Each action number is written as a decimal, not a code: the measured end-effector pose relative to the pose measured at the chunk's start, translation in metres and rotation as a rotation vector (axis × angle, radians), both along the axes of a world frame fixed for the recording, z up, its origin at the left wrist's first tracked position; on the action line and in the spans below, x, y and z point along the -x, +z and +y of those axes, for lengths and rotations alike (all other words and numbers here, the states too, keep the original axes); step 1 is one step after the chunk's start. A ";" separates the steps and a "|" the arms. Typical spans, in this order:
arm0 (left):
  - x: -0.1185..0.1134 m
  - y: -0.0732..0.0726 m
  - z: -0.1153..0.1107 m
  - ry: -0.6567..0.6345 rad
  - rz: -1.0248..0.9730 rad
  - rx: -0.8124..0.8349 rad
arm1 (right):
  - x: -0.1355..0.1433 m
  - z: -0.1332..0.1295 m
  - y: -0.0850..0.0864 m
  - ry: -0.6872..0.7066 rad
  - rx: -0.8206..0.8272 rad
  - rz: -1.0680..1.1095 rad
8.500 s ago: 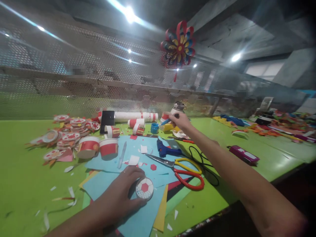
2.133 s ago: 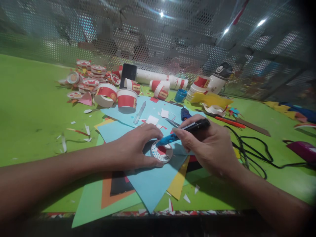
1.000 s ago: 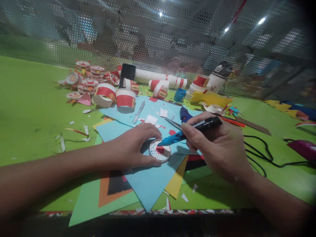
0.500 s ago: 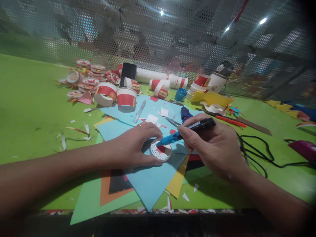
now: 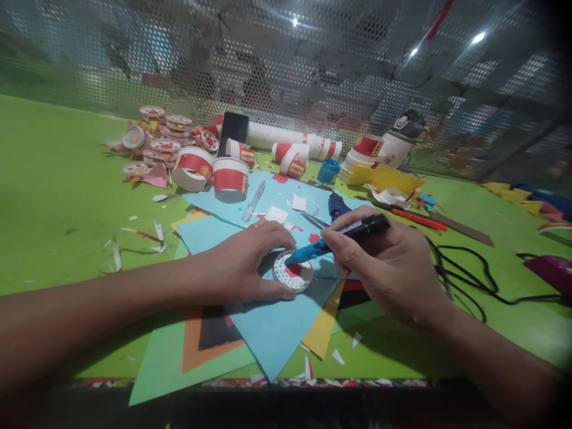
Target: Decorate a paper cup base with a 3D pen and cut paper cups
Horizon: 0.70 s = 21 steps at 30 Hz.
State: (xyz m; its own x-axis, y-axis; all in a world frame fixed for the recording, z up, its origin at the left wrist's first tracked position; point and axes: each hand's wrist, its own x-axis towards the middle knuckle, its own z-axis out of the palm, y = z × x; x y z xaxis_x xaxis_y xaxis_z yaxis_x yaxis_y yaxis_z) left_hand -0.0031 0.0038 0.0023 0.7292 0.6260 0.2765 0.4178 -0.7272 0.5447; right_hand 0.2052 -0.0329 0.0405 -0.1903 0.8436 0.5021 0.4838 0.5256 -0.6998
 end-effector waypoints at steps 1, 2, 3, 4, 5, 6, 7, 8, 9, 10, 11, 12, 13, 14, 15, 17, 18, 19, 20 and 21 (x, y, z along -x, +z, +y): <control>0.000 0.000 0.000 0.004 0.004 0.001 | 0.000 0.000 0.000 -0.003 -0.002 -0.005; 0.000 0.001 0.000 0.005 0.005 0.000 | 0.000 0.000 0.000 -0.006 -0.004 -0.009; 0.000 0.001 -0.001 0.007 0.007 -0.002 | 0.000 0.000 0.000 -0.009 -0.008 -0.012; 0.000 0.002 -0.001 0.008 0.009 -0.002 | 0.000 0.000 0.000 -0.010 -0.013 -0.011; 0.001 0.002 -0.001 0.009 0.015 -0.001 | 0.000 0.000 0.000 -0.008 -0.018 -0.007; 0.001 0.003 -0.002 0.010 0.021 0.002 | 0.000 0.000 0.000 -0.004 -0.020 -0.001; 0.001 0.004 -0.002 0.012 0.028 0.006 | 0.001 0.000 0.000 0.003 -0.022 0.007; 0.000 0.004 -0.002 0.013 0.033 0.010 | 0.001 0.000 0.000 0.014 -0.022 0.013; 0.000 0.005 -0.003 0.014 0.037 0.014 | 0.002 0.001 0.000 0.028 -0.026 0.022; 0.000 0.006 -0.003 0.015 0.039 0.018 | 0.002 0.001 0.000 0.042 -0.030 0.026; -0.001 0.006 -0.003 0.017 0.041 0.022 | 0.003 0.001 0.000 0.052 -0.035 0.029; -0.002 0.007 -0.003 0.019 0.045 0.024 | 0.004 0.002 0.000 0.057 -0.042 0.025; -0.002 0.007 -0.003 0.021 0.048 0.025 | 0.005 0.002 -0.001 0.058 -0.049 0.018; -0.003 0.007 -0.003 0.021 0.048 0.024 | 0.005 0.003 -0.001 0.056 -0.058 0.008; -0.003 0.007 -0.003 0.020 0.046 0.020 | 0.006 0.003 -0.002 0.053 -0.066 0.001; -0.003 0.007 -0.003 0.010 0.041 0.012 | 0.006 0.003 -0.003 0.049 -0.068 -0.006; -0.003 0.007 -0.003 0.008 0.042 0.011 | 0.006 0.003 -0.003 0.049 -0.064 -0.002; -0.002 0.007 -0.003 0.007 0.044 0.013 | 0.005 0.002 -0.003 0.050 -0.059 0.005; -0.002 0.006 -0.003 0.009 0.048 0.014 | 0.004 0.001 -0.002 0.044 -0.055 0.008; -0.001 0.006 -0.003 0.013 0.048 0.015 | 0.003 0.000 -0.001 0.034 -0.058 0.012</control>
State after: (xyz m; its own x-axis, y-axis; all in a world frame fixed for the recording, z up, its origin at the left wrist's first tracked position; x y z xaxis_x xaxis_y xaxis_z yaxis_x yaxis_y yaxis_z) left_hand -0.0019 0.0010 0.0082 0.7329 0.6398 0.2314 0.4536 -0.7130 0.5348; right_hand 0.2020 -0.0333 0.0392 -0.2120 0.8064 0.5521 0.4568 0.5812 -0.6735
